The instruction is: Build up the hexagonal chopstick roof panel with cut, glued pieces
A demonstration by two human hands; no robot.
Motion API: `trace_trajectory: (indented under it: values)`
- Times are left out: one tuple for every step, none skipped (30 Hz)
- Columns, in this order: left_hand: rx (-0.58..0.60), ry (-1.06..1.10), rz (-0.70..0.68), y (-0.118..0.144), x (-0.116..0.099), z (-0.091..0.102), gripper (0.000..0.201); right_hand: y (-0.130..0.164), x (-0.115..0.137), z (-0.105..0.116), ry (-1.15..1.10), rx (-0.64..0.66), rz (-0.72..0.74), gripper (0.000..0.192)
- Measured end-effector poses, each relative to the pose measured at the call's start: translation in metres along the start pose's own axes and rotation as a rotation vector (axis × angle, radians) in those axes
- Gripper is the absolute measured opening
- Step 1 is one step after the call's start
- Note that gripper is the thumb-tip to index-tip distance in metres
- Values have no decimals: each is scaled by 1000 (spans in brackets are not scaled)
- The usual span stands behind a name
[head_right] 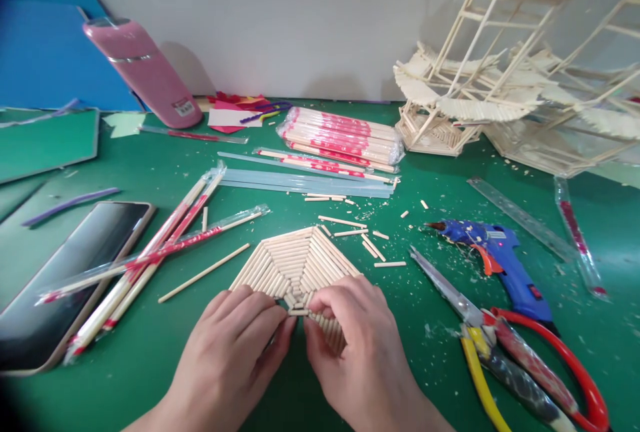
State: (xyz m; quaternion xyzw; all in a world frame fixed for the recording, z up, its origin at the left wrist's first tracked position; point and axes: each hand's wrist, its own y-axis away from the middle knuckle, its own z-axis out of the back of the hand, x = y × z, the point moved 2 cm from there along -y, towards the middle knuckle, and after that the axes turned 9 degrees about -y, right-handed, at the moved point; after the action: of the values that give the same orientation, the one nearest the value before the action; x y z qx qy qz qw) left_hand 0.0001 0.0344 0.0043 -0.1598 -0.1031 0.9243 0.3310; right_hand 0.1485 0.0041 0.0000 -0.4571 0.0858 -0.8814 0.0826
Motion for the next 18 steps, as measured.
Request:
trace_trajectory:
  values:
    - [-1,-3,2,0,0,0,25,0,1,0,-1,7,-7,16]
    - [-2,-5,4,0,0,0,25,0,1,0,3,14,-12,16]
    - [-1,-6,5,-1,0,-1,25,-1,1,-1,10,16,-16,15]
    - [-4,-7,6,-1,1,-1,25,-1,1,-1,16,15,-15,14]
    - [-1,-8,4,-1,1,-2,25,-1,1,-2,19,9,-13,14]
    - [-2,-8,1,0,1,-2,25,-1,1,-2,19,3,-7,14]
    - [-3,-8,-1,0,1,-2,24,-1,1,-2,16,-1,-1,13]
    - [-1,-8,-1,1,1,-3,24,-2,1,-3,14,-3,3,13]
    - [-3,-8,-2,1,1,-3,24,-2,1,-3,12,-5,4,13]
    - [-5,-7,-2,2,1,-3,24,-2,1,-3,11,-5,4,13]
    - [-6,-6,-3,2,1,-3,24,-2,1,-3,10,-5,5,13]
    - [-7,-4,-1,2,1,-3,24,-3,1,-3,10,-5,6,13]
    - [-4,-1,1,2,0,-3,24,-3,1,-3,12,-5,6,13]
    - [-7,4,5,1,0,-3,24,-3,1,-3,12,-4,6,13]
    - [-6,10,9,1,1,-3,24,-2,1,-3,12,-3,6,13]
    - [-7,18,12,0,1,-3,24,-2,1,-3,13,-2,5,13]
    - [-9,27,15,0,1,-3,23,-2,1,-3,14,-3,6,13]
    - [-14,37,17,0,0,-2,23,-2,2,-3,14,-3,9,13]
